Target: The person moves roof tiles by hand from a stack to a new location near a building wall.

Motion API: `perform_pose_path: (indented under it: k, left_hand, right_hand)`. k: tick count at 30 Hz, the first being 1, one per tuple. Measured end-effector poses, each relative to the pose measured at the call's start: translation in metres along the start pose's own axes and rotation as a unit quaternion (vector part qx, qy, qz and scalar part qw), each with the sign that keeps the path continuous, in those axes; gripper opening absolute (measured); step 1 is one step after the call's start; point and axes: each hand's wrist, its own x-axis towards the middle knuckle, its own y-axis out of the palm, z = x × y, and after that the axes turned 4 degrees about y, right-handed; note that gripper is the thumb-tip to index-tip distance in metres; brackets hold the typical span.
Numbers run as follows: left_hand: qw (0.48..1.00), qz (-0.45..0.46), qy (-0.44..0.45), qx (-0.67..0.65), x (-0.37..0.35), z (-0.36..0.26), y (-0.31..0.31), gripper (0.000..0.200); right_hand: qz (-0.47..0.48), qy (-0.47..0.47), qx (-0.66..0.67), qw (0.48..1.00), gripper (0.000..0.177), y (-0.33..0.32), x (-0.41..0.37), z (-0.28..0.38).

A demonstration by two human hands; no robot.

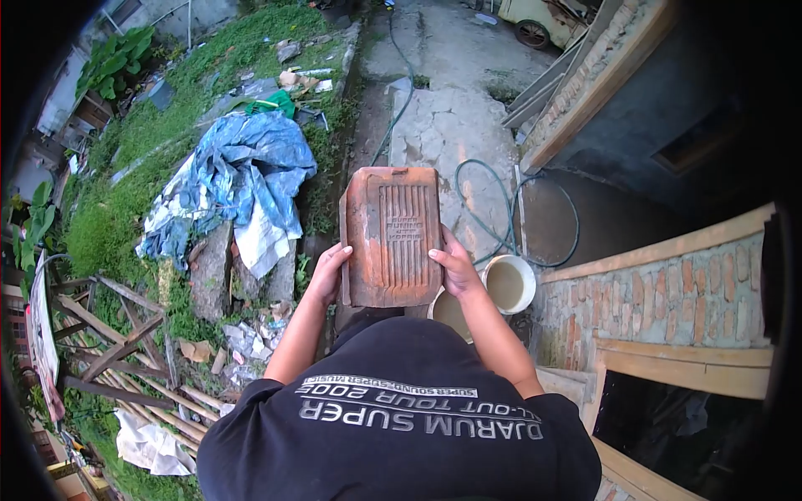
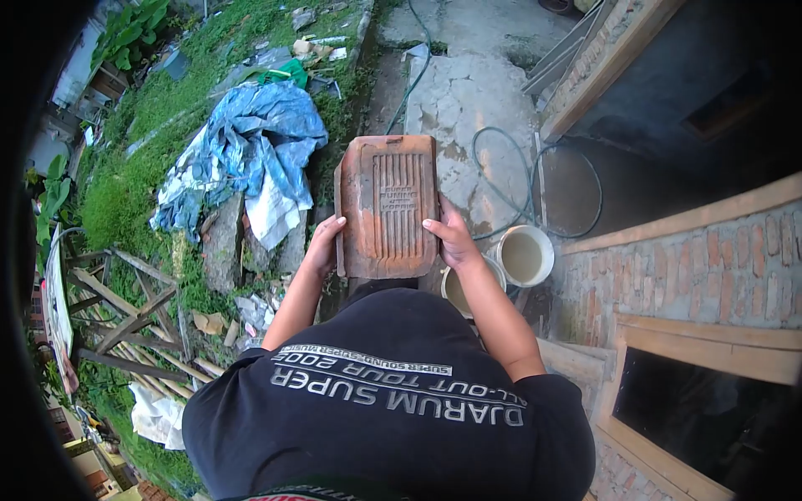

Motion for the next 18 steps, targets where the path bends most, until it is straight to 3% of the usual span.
perform_pose_path:
  k: [9,18]
  left_hand:
    - [0.999,0.013,-0.020,0.032,0.104,-0.040,-0.018,0.040]
    - [0.998,0.028,-0.002,0.049,0.161,-0.070,-0.008,0.040]
  right_hand:
    - [-0.036,-0.020,0.022,0.999,0.090,-0.009,0.088,0.026]
    - [-0.029,-0.046,0.028,0.998,0.098,-0.016,0.137,0.053]
